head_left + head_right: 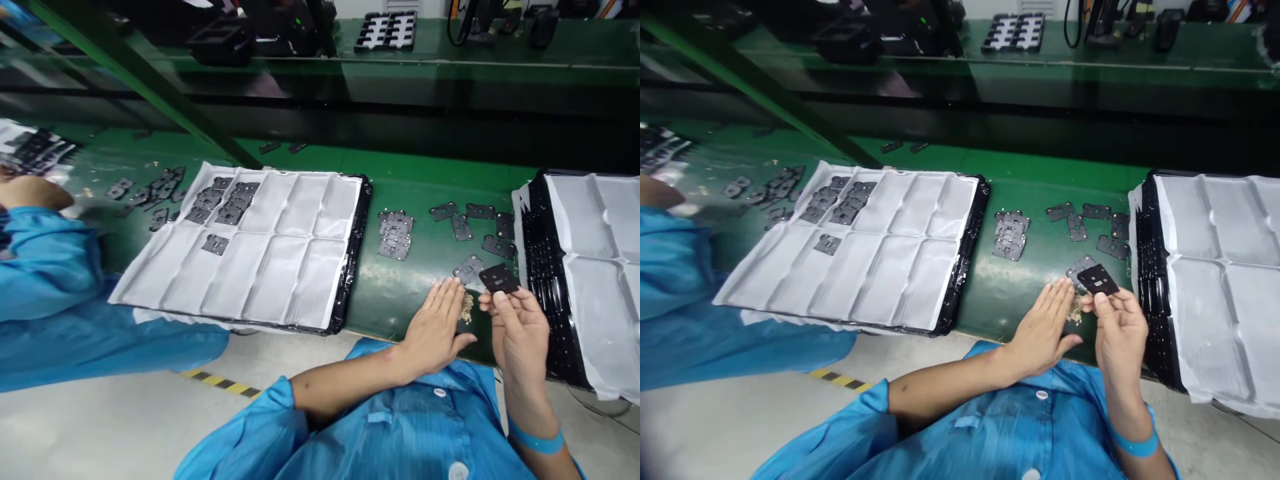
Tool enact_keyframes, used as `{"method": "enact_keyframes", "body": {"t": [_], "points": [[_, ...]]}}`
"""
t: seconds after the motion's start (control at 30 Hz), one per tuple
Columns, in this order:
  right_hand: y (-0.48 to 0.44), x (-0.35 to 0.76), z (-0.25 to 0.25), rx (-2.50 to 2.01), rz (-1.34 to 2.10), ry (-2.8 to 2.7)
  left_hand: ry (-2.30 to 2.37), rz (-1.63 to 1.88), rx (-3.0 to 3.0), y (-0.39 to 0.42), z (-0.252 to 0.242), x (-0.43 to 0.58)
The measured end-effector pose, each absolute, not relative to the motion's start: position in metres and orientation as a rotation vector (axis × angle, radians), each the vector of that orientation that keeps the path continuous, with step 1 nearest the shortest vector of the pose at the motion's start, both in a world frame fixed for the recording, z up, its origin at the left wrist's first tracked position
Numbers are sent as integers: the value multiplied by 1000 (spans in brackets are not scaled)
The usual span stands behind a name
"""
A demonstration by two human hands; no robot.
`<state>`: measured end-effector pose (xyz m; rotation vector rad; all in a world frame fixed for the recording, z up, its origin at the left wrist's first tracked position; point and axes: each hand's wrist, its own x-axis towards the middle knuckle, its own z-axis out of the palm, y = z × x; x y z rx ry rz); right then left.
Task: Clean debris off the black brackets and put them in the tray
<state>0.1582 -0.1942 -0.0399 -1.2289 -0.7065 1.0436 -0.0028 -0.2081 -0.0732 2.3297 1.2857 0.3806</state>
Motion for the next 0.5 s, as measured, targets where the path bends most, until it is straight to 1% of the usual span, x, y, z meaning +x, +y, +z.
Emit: {"method": "enact_keyframes", "body": {"t": [0.2,0.3,0.4,0.5], "points": [[-201,130,-43,-1219,1323,-671,1166,992,1862,-205,-49,-24],[-205,113,-45,-1182,1399,-741,1122,1165,1629,-194,-31,-27],[-207,115,-43,-1223,1372,-953,1138,1169,1587,-183,-16,-35],[-203,129,-32,-1337,1147,-1138,1190,916,1711,-181,-4,-49]]}}
